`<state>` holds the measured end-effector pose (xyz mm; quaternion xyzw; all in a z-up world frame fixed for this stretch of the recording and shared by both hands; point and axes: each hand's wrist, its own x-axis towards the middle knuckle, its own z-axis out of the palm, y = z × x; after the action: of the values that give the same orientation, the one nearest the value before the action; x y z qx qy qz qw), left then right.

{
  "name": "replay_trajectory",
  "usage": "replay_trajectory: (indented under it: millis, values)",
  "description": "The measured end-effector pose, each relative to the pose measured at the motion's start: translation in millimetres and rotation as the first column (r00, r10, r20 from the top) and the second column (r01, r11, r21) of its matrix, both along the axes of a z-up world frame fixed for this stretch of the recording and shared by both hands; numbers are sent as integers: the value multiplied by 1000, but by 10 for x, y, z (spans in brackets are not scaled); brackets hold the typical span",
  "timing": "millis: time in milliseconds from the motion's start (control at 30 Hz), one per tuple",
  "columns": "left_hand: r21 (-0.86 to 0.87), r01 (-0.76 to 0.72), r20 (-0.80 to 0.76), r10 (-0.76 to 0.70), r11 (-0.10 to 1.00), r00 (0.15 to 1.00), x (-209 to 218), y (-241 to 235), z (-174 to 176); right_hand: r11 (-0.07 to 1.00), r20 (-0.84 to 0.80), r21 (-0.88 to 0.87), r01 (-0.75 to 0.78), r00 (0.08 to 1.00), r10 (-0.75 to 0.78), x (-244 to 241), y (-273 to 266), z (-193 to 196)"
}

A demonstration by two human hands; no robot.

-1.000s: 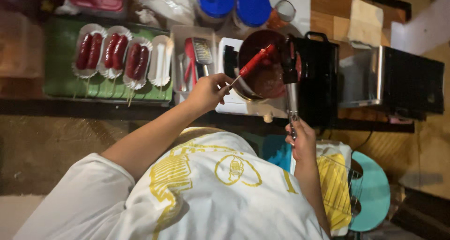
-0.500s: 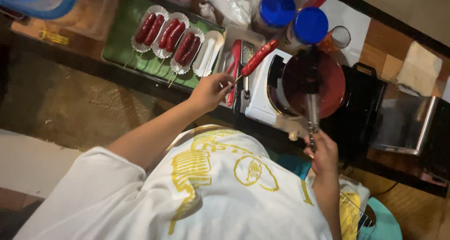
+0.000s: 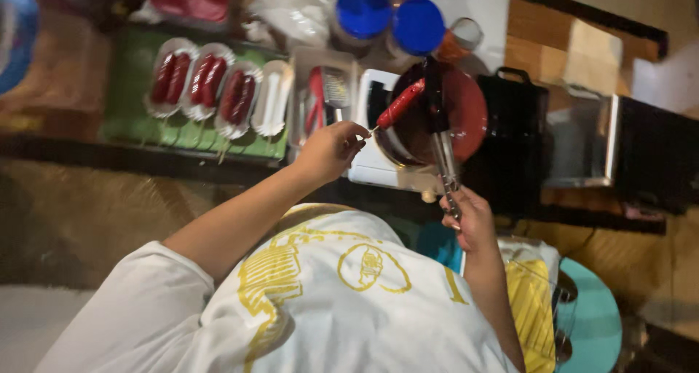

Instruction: The person uses tongs to remove cooked sausages from a pot of liquid and places them into paper cups on a tray. They then insert wooden skewers into the sausages and arrange them in the cups.

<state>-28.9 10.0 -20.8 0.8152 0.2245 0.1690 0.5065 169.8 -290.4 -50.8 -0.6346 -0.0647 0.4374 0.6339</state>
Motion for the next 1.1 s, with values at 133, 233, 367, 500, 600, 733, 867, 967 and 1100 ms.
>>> replay_trajectory:
  millis: [133, 233, 367, 500, 600, 733, 867, 967, 1100]
  values:
    - [74, 89, -11, -89, 993, 996, 274, -102, 22, 991, 99, -76, 109, 990, -101, -63, -264, -67]
    - [150, 145, 26, -151, 978, 988, 397, -157, -5, 976, 153, -117, 183, 974, -164, -103, -420, -90]
    - [208, 195, -71, -184, 958, 980, 453, -196, -12, 965, 108, -125, 232, 970, -219, -175, -537, -147]
    - [220, 219, -93, -203, 951, 975, 474, -212, 33, 960, 94, -114, 255, 965, -245, -188, -565, -195]
    - [208, 228, -123, -206, 951, 971, 463, -235, 68, 951, 81, -123, 283, 958, -275, -200, -591, -194]
    - [215, 242, -132, -217, 946, 967, 435, -240, 100, 953, 86, -111, 283, 958, -275, -184, -604, -169]
    - [245, 226, -112, -204, 943, 972, 389, -261, 110, 952, 95, -123, 281, 958, -270, -191, -605, -151]
    - [230, 238, -154, -207, 944, 966, 360, -251, 126, 948, 145, -150, 280, 955, -259, -231, -554, -118]
    - [239, 256, -180, -217, 937, 960, 370, -231, 125, 929, 242, -210, 305, 937, -253, -300, -482, 6]
